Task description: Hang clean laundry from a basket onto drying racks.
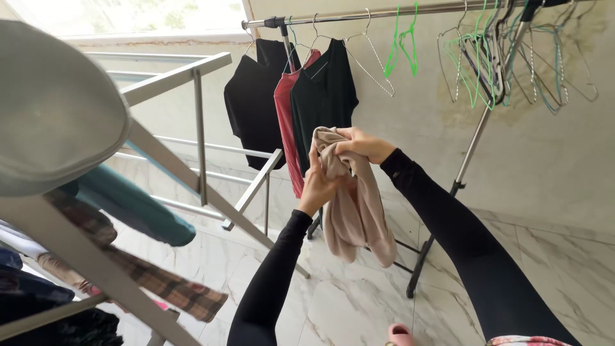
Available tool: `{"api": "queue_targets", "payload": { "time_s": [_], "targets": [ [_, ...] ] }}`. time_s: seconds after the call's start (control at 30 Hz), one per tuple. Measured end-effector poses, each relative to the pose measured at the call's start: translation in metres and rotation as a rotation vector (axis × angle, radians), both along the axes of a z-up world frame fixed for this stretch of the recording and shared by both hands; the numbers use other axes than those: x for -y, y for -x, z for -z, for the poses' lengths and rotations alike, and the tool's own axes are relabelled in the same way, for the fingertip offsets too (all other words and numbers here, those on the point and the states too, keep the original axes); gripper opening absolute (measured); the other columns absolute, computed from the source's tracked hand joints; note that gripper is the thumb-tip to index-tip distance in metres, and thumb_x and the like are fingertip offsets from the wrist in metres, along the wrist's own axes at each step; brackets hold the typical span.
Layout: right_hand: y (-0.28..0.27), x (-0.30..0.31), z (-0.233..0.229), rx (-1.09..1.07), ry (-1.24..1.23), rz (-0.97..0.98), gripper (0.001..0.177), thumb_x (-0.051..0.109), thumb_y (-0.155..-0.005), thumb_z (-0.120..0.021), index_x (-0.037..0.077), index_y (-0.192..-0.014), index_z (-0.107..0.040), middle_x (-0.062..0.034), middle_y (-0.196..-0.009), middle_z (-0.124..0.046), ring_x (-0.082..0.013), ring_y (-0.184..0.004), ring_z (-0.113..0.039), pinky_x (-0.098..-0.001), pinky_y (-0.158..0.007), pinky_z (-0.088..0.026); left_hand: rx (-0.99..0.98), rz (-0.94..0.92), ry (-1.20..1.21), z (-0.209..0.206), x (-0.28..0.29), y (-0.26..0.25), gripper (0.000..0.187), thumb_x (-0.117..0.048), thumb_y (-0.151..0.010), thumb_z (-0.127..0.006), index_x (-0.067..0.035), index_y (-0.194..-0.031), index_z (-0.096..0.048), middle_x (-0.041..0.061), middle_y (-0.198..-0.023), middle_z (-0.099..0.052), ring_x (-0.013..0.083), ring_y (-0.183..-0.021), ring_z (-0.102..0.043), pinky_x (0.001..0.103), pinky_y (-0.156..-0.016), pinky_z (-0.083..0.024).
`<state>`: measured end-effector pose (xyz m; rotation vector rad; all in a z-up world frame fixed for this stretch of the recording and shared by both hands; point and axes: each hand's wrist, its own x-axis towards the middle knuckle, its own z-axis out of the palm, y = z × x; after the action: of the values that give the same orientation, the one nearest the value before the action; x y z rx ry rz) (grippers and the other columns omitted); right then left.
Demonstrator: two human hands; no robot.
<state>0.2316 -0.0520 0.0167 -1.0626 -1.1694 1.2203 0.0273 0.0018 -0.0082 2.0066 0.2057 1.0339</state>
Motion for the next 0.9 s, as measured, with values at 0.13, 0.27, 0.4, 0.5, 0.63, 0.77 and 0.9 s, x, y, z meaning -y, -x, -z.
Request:
{"api": "queue_targets", "payload": {
  "time_s": [0.13,0.27,0.4,0.5,0.63,0.77,0.9],
  "targets": [
    [-0.052,-0.041,0.006,0.391,-0.134,-0.033,0.048,0.020,-0.097,-0.076,-0.004,-0.137,-0.066,-0.0055,-0.119,-0.073,-0.0090,-0.107,-0.065,-0.0230,-0.092,-0.054,-0.094,-0.112,0.184,0.025,-0.054,-0.019,0.053,-0.011,-0.087,-0.063,-0.007,-0.139,-0.051,0.010,-0.097,-0.074,0.0193,-0.087,-0.071,0.034,-0.074,-0.058],
    [-0.113,-0.092,0.002,0.387,0.115,0.405,0.055,0.032,-0.093,-0.070,-0.001,-0.135,-0.065,-0.0083,-0.109,-0.074,-0.0197,-0.100,-0.071,-0.0337,-0.081,-0.060,-0.175,-0.277,0.105,0.031,-0.094,-0.044,0.019,-0.017,-0.094,-0.063,-0.001,-0.103,-0.069,0.014,-0.077,-0.072,0.0215,-0.069,-0.070,0.036,-0.065,-0.055],
    [-0.216,-0.183,0.052,0.391,-0.217,0.826,0.078,0.028,-0.082,-0.083,-0.003,-0.144,-0.047,-0.0211,-0.135,-0.063,-0.0274,-0.124,-0.066,-0.0397,-0.102,-0.055,-0.213,-0.434,-0.064,0.028,-0.110,-0.058,0.024,-0.024,-0.093,-0.066,0.000,-0.095,-0.064,0.017,-0.071,-0.069,0.0288,-0.066,-0.071,0.039,-0.063,-0.055],
    [-0.266,-0.233,0.078,0.850,-0.284,1.072,0.098,0.026,-0.078,-0.091,-0.006,-0.153,-0.036,-0.0322,-0.151,-0.045,-0.0436,-0.140,-0.045,-0.0492,-0.115,-0.041,-0.236,-0.505,-0.041,-0.008,-0.108,-0.052,0.036,-0.025,-0.082,-0.068,-0.003,-0.109,-0.059,0.017,-0.068,-0.070,0.0316,-0.065,-0.073,0.039,-0.062,-0.058],
    [-0.317,-0.278,0.107,1.081,-0.248,1.121,0.115,0.021,-0.073,-0.093,-0.014,-0.152,-0.017,-0.0445,-0.150,-0.031,-0.0577,-0.143,-0.026,-0.0561,-0.118,-0.027,-0.353,-0.584,-0.010,-0.005,-0.133,-0.055,0.048,-0.025,-0.078,-0.068,-0.005,-0.121,-0.058,0.019,-0.068,-0.071,0.0340,-0.066,-0.073,0.042,-0.064,-0.058],
    [-0.314,-0.276,0.094,1.183,0.078,1.152,0.113,0.007,-0.074,-0.080,-0.014,-0.158,-0.007,-0.0487,-0.142,-0.034,-0.0589,-0.130,-0.042,-0.0516,-0.111,-0.040,-0.326,-0.601,-0.092,0.020,-0.164,-0.058,0.030,-0.026,-0.082,-0.065,-0.009,-0.105,-0.073,0.017,-0.078,-0.075,0.0343,-0.075,-0.074,0.044,-0.071,-0.057],
    [-0.317,-0.276,0.092,1.075,0.128,1.151,0.103,0.003,-0.075,-0.077,-0.010,-0.158,-0.017,-0.0380,-0.131,-0.054,-0.0488,-0.114,-0.063,-0.0471,-0.097,-0.055,-0.423,-0.666,-0.020,0.017,-0.167,-0.051,0.029,-0.030,-0.088,-0.061,-0.003,-0.091,-0.071,0.018,-0.076,-0.074,0.0352,-0.076,-0.073,0.045,-0.072,-0.057]
  ]
}}
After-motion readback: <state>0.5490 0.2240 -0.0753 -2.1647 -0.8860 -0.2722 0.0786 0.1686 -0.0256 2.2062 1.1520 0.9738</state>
